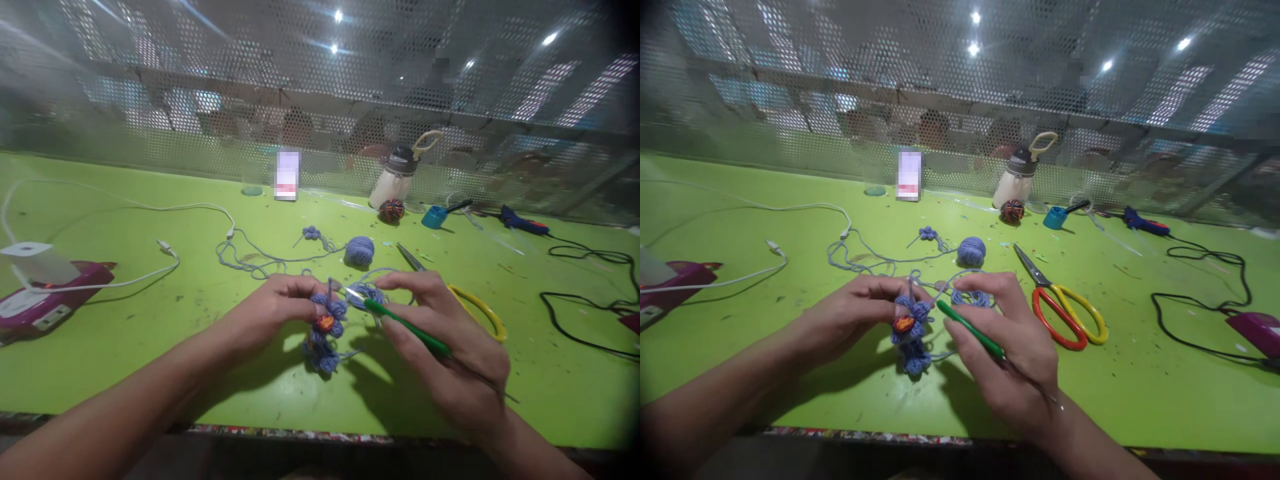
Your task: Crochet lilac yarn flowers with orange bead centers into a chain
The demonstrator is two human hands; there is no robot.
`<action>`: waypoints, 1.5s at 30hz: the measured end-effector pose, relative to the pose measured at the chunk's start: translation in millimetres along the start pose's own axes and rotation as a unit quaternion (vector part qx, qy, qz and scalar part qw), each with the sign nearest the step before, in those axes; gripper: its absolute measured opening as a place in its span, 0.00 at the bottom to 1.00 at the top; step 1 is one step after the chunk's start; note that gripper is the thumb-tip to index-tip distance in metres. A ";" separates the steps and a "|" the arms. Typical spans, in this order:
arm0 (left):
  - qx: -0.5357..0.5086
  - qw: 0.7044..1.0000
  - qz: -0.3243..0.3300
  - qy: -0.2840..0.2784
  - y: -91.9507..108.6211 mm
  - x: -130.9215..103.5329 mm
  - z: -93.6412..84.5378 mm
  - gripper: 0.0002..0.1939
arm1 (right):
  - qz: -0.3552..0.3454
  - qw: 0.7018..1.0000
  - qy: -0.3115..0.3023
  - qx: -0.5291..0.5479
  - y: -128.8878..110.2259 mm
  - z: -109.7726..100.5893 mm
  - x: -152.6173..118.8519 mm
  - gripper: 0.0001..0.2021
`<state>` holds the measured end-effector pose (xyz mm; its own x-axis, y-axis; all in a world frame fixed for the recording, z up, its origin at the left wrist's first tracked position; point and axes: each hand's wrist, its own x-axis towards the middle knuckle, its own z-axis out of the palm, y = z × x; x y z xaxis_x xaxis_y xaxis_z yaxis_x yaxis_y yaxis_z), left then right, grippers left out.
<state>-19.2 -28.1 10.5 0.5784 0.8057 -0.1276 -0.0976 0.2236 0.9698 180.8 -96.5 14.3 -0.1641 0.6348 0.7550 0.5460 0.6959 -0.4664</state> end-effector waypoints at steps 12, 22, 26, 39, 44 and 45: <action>-0.030 0.997 -0.062 -0.035 0.6 5.3 -6.8 0.06 | 0.093 0.990 0.061 -0.088 85.9 -5.5 31.0 0.07; -0.035 0.997 -0.069 -0.018 -4.2 6.6 -3.7 0.01 | 0.099 0.989 0.084 -0.066 79.6 -31.0 40.3 0.06; -0.029 0.997 -0.062 -0.033 -5.8 5.9 -3.7 0.01 | 0.127 0.985 0.113 0.044 60.9 -32.8 42.0 0.08; 0.092 0.993 -0.016 -0.078 -9.7 4.6 -10.8 0.04 | 0.141 0.945 0.138 0.261 14.4 -40.2 45.2 0.08; 0.058 0.994 -0.030 -0.093 -11.8 5.2 -11.1 0.03 | 0.134 0.953 0.133 0.235 19.0 -34.2 45.2 0.06; 0.049 0.994 -0.033 -0.095 -12.1 5.3 -10.9 0.03 | 0.135 0.956 0.135 0.221 20.5 -33.6 45.8 0.06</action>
<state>-23.7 -20.5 -4.2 0.7236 0.6717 -0.1588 0.0199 0.2096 0.9776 212.0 -64.4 54.8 0.1850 0.7425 0.6438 0.1272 0.6315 -0.7648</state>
